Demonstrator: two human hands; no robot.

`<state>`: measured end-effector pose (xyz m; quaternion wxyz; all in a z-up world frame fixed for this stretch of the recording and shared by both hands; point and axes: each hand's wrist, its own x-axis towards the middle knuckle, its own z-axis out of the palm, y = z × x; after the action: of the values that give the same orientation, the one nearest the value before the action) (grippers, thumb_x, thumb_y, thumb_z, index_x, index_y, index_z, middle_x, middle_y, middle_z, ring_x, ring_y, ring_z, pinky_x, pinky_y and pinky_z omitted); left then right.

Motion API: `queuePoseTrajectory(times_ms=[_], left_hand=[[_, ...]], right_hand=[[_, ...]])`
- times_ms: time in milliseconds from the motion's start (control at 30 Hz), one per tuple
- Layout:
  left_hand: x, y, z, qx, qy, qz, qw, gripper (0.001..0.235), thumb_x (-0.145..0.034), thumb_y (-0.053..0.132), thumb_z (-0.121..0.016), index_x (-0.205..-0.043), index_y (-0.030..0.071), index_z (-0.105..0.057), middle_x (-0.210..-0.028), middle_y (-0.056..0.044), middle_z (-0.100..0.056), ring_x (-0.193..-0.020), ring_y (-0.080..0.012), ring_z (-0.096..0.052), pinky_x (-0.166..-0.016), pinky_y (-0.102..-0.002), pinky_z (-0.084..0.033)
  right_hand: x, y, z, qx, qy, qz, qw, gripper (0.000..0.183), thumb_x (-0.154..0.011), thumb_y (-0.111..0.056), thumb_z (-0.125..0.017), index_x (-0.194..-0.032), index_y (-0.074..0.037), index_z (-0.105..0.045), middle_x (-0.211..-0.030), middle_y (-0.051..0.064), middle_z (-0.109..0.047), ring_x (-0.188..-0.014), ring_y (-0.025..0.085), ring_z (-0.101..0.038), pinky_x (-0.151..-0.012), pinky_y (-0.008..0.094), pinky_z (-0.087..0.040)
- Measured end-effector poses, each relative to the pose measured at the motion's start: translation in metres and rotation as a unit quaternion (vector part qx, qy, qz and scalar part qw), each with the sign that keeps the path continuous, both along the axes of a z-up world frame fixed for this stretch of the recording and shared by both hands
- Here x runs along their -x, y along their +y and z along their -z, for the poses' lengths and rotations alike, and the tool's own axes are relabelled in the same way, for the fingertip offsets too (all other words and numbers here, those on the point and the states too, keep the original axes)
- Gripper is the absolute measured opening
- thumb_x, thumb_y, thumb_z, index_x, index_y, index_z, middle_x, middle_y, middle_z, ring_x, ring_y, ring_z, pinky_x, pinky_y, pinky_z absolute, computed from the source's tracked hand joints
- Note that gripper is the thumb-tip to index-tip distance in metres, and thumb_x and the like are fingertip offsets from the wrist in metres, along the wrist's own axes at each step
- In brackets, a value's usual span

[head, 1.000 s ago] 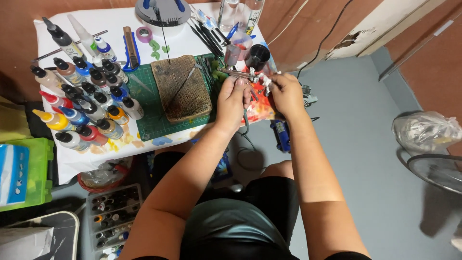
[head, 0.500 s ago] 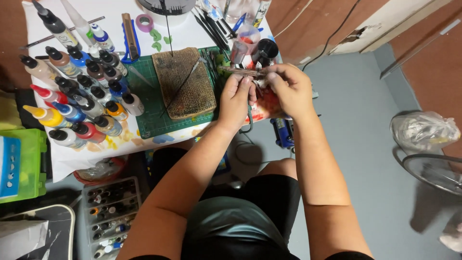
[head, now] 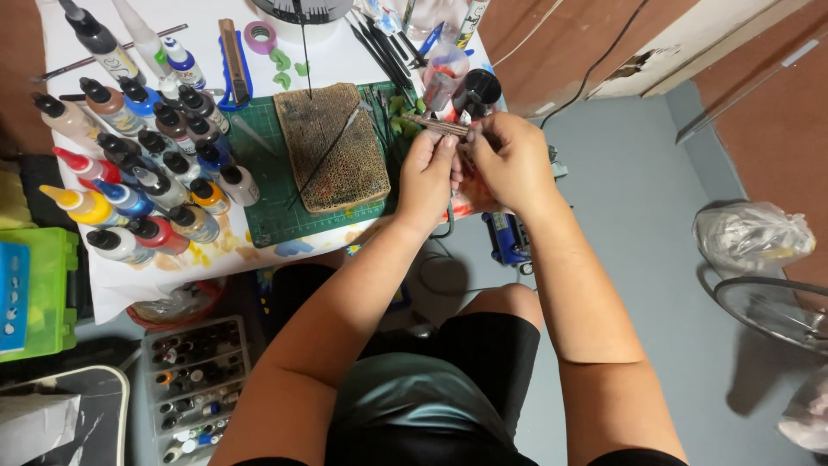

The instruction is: Cleaning the components of an airbrush by wiping the needle and nozzle with a cloth.

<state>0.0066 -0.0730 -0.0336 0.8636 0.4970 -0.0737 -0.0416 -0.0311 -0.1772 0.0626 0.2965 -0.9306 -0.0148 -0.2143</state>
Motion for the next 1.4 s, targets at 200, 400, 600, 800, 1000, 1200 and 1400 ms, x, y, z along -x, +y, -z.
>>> queuePoseTrajectory(times_ms=[200,400,600,800,1000,1200,1400], left_hand=[[0.003,-0.009,-0.003,0.043,0.041,0.011,0.998,0.021,-0.106,0.017,-0.051,-0.093,0.006,-0.062,-0.065,-0.009,-0.062,-0.052,-0.0154,-0.063,-0.04,-0.023,-0.053],[0.002,-0.018,0.0,0.032,0.033,0.004,0.999,0.02,-0.106,0.017,-0.051,-0.093,0.006,-0.062,-0.066,-0.009,-0.061,-0.054,-0.016,-0.063,-0.04,-0.024,-0.054],[0.002,-0.022,0.006,0.022,0.032,-0.009,0.999,0.021,-0.106,0.017,-0.052,-0.092,0.006,-0.063,-0.066,-0.01,-0.06,-0.055,-0.0181,-0.063,-0.042,-0.027,-0.056],[-0.009,-0.029,0.025,-0.004,0.022,-0.02,1.0,0.022,-0.104,0.019,-0.053,-0.088,0.009,-0.064,-0.064,-0.007,-0.06,-0.052,-0.0177,-0.062,-0.04,-0.028,-0.055],[-0.005,-0.025,0.019,-0.008,0.014,-0.016,1.0,0.025,-0.104,0.019,-0.053,-0.083,0.009,-0.063,-0.06,-0.007,-0.06,-0.049,-0.0181,-0.063,-0.036,-0.028,-0.052],[-0.003,-0.026,0.016,0.025,0.04,-0.005,0.999,0.023,-0.105,0.018,-0.052,-0.088,0.008,-0.064,-0.063,-0.007,-0.058,-0.051,-0.0176,-0.062,-0.038,-0.027,-0.054],[0.001,-0.018,0.005,0.024,0.045,-0.008,0.999,0.021,-0.105,0.02,-0.051,-0.092,0.009,-0.064,-0.064,-0.006,-0.057,-0.052,-0.0165,-0.062,-0.039,-0.027,-0.055]], right_hand=[[0.001,-0.006,0.0,-0.021,-0.025,-0.022,0.999,0.015,-0.091,-0.01,-0.075,-0.103,-0.001,-0.073,-0.083,0.02,-0.069,-0.08,0.038,-0.071,-0.07,0.045,-0.056],[0.007,-0.002,-0.003,-0.026,-0.021,0.014,0.999,0.009,-0.099,-0.011,-0.068,-0.096,-0.005,-0.075,-0.077,0.014,-0.071,-0.081,0.034,-0.072,-0.07,0.04,-0.056],[0.006,-0.008,0.003,0.035,-0.013,0.004,0.999,0.014,-0.101,-0.012,-0.067,-0.1,0.0,-0.074,-0.079,0.024,-0.068,-0.083,0.047,-0.068,-0.066,0.049,-0.054],[0.005,-0.009,0.011,0.051,-0.027,0.011,0.998,0.014,-0.1,-0.008,-0.068,-0.101,0.004,-0.075,-0.08,0.02,-0.07,-0.081,0.043,-0.07,-0.069,0.045,-0.056],[0.005,-0.013,0.008,0.124,-0.086,-0.03,0.988,0.01,-0.095,-0.002,-0.072,-0.104,0.002,-0.073,-0.085,0.022,-0.068,-0.084,0.045,-0.068,-0.069,0.048,-0.056],[0.004,-0.016,0.013,0.098,-0.014,-0.005,0.995,0.016,-0.102,-0.016,-0.066,-0.1,-0.002,-0.073,-0.079,0.02,-0.065,-0.084,0.046,-0.067,-0.066,0.05,-0.054],[0.002,-0.008,0.008,0.057,-0.046,-0.006,0.997,0.011,-0.093,-0.01,-0.074,-0.101,-0.003,-0.075,-0.081,0.019,-0.067,-0.084,0.043,-0.069,-0.068,0.046,-0.055]])
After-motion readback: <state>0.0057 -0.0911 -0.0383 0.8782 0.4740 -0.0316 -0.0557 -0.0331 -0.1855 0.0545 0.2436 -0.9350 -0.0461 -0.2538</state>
